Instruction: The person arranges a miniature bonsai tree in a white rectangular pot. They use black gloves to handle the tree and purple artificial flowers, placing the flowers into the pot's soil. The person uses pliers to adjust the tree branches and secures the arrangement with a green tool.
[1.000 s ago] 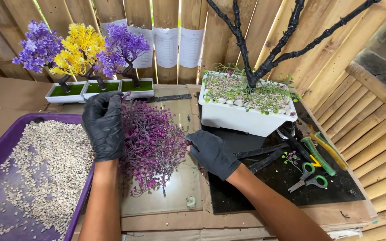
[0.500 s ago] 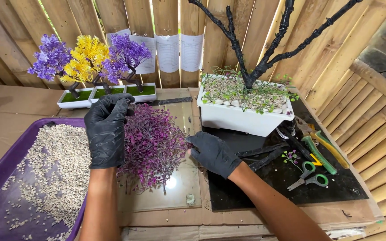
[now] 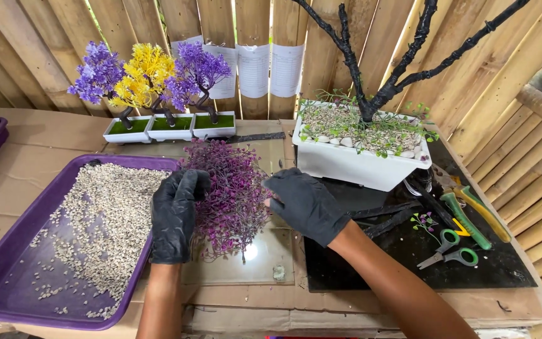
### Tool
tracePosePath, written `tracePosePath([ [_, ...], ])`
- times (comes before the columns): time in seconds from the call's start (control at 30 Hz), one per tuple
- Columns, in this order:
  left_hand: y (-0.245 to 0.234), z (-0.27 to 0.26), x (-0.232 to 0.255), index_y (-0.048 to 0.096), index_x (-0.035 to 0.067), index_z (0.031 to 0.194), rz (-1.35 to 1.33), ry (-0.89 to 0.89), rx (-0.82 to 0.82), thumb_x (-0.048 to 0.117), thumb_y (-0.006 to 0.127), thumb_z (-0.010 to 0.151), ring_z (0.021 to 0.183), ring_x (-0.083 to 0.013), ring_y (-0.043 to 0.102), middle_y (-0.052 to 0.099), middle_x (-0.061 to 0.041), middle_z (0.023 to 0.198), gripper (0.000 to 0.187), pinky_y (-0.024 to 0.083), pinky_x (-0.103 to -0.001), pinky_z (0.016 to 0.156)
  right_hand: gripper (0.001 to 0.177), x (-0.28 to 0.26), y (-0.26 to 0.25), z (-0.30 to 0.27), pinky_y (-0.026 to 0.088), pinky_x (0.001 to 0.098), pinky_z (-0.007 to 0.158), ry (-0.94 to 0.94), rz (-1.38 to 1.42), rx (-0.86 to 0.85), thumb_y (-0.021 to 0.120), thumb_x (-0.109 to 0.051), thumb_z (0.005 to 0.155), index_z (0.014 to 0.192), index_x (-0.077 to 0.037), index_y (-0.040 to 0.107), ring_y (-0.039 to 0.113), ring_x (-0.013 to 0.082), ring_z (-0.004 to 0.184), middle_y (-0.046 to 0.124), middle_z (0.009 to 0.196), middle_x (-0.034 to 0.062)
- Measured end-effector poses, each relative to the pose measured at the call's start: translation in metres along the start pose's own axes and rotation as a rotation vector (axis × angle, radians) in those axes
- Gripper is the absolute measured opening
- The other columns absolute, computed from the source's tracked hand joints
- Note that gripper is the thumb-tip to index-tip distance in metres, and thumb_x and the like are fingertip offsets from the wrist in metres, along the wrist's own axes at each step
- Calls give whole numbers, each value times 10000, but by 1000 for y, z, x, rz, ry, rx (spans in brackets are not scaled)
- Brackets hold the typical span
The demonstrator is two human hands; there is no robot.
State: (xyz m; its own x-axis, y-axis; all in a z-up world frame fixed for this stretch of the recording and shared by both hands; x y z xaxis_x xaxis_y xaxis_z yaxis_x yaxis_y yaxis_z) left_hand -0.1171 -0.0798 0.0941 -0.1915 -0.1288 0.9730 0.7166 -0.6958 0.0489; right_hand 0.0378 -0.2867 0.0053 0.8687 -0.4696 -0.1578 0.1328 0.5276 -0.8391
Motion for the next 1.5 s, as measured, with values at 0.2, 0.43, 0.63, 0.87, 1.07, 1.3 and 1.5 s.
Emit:
tracePosePath([
  [0.2, 9, -12, -4, 827, 153, 965, 54, -40, -42, 282, 671, 1008, 822, -166, 735, 790, -94, 847, 207, 598, -323, 808, 506, -51, 21, 48, 430, 401, 1164, -248, 281, 14, 585, -456, 1029, 1468, -206, 567, 512, 284, 1413, 575, 1496, 105],
  [0.43, 0, -44, 3, 832, 101, 944, -44, -128, -72, 248, 681, 980, 803, -171, 718, 787, -126, 818, 214, 610, -350, 799, 610, -40, 89, 58, 422, 523, 1137, -234, 486, -28, 619, -362, 1046, 1514, -1, 468, 481, 490, 1328, 530, 1438, 335],
  [0.63, -11, -75, 8, 791, 83, 1017, -190, 69, -231, 260, 626, 969, 888, -205, 735, 808, -62, 966, 247, 610, -378, 864, 452, -37, 66, 57, 534, 476, 1103, -302, 549, 68, 814, -68, 809, 1248, -38, 714, 670, 366, 1226, 704, 1273, 196],
  [0.87, -24, -89, 29, 761, 43, 968, -319, 131, -152, 201, 579, 979, 878, -247, 741, 778, -102, 945, 241, 606, -396, 886, 304, -46, 40, 66, 513, 503, 935, -282, 203, -107, 663, -298, 964, 1149, -57, 660, 614, 388, 1091, 635, 1178, 197],
  [1.07, -47, -107, 37, 688, -20, 940, -591, 205, -36, 212, 605, 970, 803, -279, 692, 699, -160, 888, 248, 578, -374, 838, 270, -49, 26, 65, 410, 503, 905, -141, 256, -318, 580, -306, 994, 1125, -88, 490, 487, 371, 1055, 521, 1137, 160],
  [1.3, -62, -91, 39, 683, -34, 1025, -677, 202, -29, 205, 606, 968, 779, -275, 711, 725, -155, 908, 257, 578, -371, 809, 596, -38, 43, 68, 458, 454, 1120, -136, 354, -229, 741, -289, 919, 1458, -107, 565, 531, 344, 1371, 589, 1461, 170],
  [1.5, -43, -58, 34, 696, -2, 988, -894, 114, -193, 231, 538, 1029, 824, -314, 692, 726, -162, 902, 285, 570, -437, 831, 394, -42, 22, 62, 481, 512, 1053, -87, 268, -125, 623, -260, 966, 1331, -124, 685, 573, 367, 1314, 685, 1325, 175],
])
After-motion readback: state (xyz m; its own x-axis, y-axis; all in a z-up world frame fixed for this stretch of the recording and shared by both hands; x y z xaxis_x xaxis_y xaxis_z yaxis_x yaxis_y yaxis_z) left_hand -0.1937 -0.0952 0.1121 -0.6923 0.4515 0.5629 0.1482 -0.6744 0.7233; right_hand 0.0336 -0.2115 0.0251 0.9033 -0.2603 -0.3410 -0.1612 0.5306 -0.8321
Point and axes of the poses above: each hand's wrist, its own z-axis towards the middle knuckle, its own y-axis out of the palm, x = y × z, the point moved 1 cm from there along z, towards the middle knuckle
